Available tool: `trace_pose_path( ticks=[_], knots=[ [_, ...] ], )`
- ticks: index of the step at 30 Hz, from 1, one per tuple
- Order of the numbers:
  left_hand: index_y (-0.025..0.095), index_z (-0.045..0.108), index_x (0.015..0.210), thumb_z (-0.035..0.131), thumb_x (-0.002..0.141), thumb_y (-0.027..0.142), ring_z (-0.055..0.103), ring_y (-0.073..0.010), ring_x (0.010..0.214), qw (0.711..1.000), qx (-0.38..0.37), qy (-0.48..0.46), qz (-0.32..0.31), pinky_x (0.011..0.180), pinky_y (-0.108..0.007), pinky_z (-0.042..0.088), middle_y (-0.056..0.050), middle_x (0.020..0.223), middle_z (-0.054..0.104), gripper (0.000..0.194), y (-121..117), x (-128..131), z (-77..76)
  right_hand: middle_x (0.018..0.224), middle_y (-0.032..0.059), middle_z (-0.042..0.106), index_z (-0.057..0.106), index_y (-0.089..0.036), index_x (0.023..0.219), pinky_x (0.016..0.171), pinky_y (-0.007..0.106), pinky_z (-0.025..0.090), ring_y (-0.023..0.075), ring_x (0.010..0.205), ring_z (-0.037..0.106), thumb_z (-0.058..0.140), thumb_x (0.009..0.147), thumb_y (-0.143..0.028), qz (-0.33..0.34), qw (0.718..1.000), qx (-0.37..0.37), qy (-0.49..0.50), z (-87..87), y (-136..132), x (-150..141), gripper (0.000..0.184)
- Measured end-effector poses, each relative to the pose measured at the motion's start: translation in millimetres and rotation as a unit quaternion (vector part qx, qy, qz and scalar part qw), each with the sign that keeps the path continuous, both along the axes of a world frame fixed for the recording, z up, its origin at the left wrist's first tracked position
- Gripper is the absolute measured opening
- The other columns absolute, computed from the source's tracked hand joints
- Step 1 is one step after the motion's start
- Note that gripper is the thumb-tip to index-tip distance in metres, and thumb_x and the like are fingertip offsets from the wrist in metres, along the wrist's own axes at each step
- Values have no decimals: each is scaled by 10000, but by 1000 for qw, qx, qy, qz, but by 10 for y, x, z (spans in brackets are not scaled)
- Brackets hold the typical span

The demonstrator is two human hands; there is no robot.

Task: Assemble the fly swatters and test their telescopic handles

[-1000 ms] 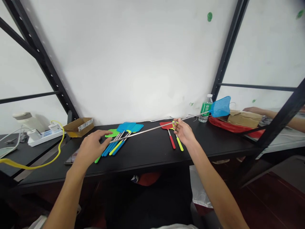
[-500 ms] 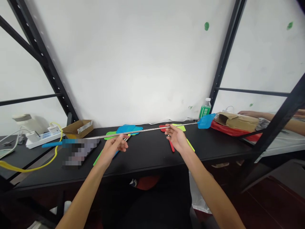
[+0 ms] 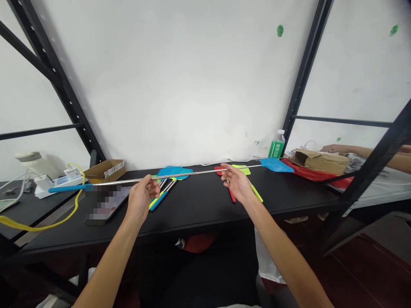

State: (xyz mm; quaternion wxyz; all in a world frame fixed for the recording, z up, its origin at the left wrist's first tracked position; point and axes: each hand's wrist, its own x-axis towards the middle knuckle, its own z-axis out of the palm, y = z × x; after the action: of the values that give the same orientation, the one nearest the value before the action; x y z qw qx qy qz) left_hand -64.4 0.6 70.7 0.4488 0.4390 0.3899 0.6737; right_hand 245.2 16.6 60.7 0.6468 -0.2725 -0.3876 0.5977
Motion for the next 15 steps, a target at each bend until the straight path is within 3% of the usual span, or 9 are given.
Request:
trace_pose_path(
  ticks=[15],
  knots=[
    [180, 465, 654, 624, 743, 274, 420, -74, 497, 986, 29, -127, 102, 446, -208, 369, 45, 612, 450, 205, 41, -357, 56, 627, -40, 461, 659, -232, 971, 450, 233, 356, 109, 543, 472, 646, 788, -419, -74, 986, 29, 147, 62, 67, 334, 262]
  ],
)
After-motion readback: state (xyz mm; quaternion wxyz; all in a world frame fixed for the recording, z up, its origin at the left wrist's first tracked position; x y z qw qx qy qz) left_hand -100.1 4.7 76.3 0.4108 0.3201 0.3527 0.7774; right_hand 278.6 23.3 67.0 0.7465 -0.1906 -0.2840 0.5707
